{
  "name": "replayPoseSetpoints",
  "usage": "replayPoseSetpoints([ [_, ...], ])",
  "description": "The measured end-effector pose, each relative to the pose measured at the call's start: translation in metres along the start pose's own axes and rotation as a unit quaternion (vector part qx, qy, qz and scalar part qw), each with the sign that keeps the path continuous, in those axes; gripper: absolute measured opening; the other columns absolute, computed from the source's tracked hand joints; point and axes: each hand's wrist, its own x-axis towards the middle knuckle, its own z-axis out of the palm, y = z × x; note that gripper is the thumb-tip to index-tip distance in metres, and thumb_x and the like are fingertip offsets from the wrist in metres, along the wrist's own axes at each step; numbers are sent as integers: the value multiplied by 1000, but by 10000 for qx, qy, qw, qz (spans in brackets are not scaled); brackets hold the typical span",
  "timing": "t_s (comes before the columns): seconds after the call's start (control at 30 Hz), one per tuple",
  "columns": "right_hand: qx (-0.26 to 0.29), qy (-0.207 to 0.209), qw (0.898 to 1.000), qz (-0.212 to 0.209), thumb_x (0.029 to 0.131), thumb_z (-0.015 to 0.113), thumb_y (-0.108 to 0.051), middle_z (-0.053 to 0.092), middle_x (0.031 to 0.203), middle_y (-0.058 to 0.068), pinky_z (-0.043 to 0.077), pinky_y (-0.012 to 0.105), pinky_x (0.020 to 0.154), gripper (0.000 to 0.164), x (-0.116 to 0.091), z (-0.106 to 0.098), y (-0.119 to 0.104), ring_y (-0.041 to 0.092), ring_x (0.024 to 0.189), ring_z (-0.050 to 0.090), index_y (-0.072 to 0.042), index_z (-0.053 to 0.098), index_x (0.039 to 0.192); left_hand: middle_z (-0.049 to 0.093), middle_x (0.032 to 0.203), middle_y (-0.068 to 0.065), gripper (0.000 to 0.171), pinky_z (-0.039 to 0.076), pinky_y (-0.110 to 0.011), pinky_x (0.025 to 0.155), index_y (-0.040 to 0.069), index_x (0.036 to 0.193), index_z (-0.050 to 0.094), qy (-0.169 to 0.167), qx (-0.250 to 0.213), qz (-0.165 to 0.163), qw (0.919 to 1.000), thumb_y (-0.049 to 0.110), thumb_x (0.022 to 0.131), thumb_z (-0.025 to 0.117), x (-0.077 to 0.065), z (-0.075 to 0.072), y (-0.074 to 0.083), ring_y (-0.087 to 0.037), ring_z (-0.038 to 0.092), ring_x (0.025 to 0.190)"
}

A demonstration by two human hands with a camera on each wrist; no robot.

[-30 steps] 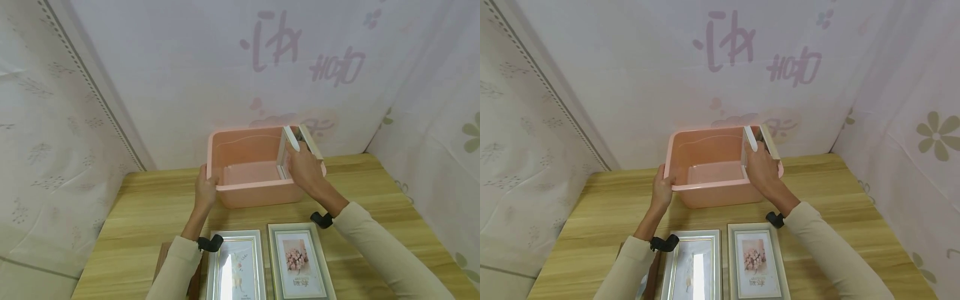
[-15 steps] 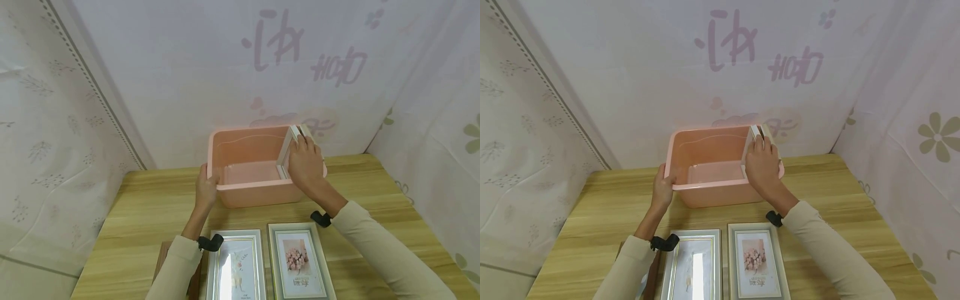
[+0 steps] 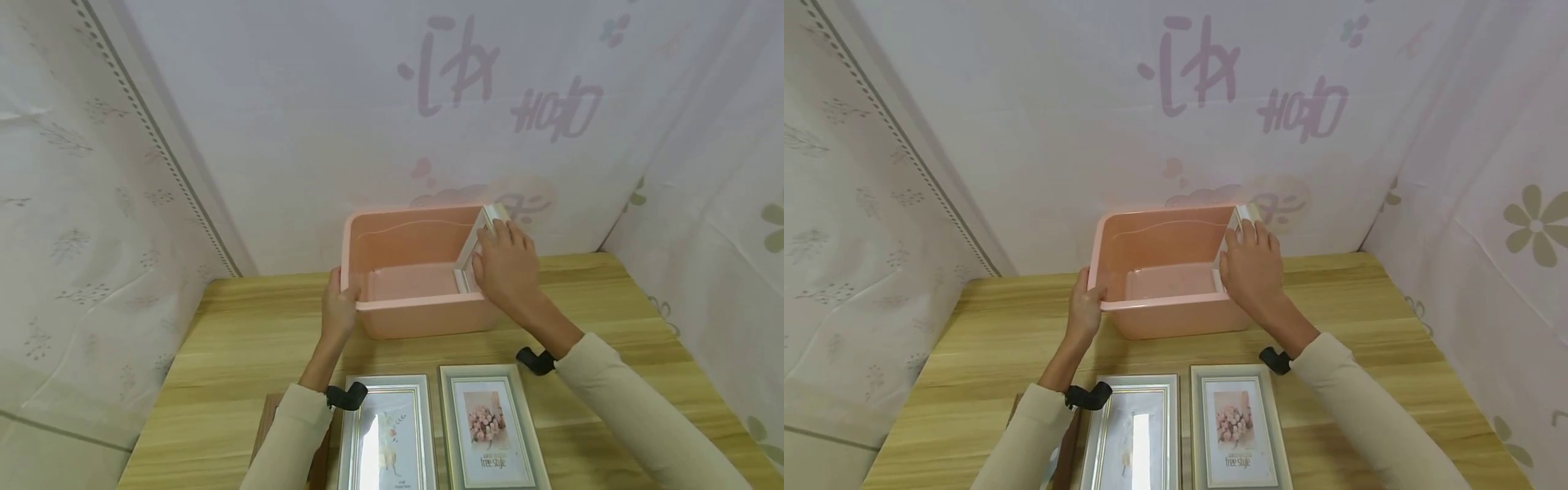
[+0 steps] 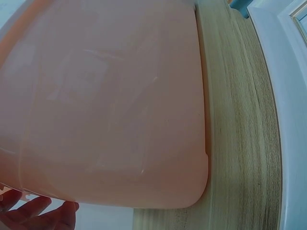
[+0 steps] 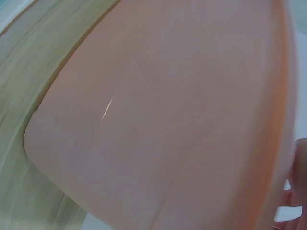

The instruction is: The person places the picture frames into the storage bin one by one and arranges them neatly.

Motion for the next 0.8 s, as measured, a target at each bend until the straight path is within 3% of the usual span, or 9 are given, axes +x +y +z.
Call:
replayPoseSetpoints([
  [0.23, 1322, 639, 9874, -594, 91, 62, -18, 55, 135, 24, 40, 60, 101, 39, -16, -12, 2, 44, 126, 48, 4, 63, 123, 61, 118, -27, 45, 45, -48, 92, -6, 132, 49, -69, -60, -25, 10000, 4, 88, 47, 0, 1, 0, -34, 57, 104],
  [0.53, 2560, 340, 9632, -746, 91, 67, -15, 56, 134, 20, 42, 57, 100, 42, -37, -27, 5, 38, 124, 50, 2, 60, 129, 61, 119, -24, 46, 45, -48, 93, -5, 133, 49, -44, 0, -54, 10000, 5, 88, 47, -1, 1, 1, -34, 57, 106],
  [0.7, 3031, 358, 9469, -1014, 91, 67, -12, 60, 129, 15, 56, 38, 76, 38, -46, -30, 6, 24, 91, 64, -3, 62, 128, 61, 119, -24, 44, 45, -48, 93, -3, 131, 50, -50, 0, -76, 10000, 6, 88, 48, -1, 0, 1, -34, 57, 106],
  [0.77, 3271, 373, 9367, -1193, 91, 67, -7, 63, 124, 12, 57, 33, 69, 36, -49, -31, 7, 20, 85, 64, -3, 62, 127, 61, 119, -23, 44, 45, -48, 93, -3, 131, 50, -64, -3, -78, 9999, 6, 88, 47, -1, 1, 1, -34, 57, 106],
  [0.8, 3398, 380, 9309, -1284, 90, 67, -4, 64, 122, 12, 57, 31, 71, 37, -51, -31, 8, 20, 89, 64, -3, 63, 126, 61, 119, -24, 44, 45, -48, 93, -3, 131, 50, -68, -11, -77, 9999, 6, 88, 47, -1, 1, 1, -34, 58, 106],
])
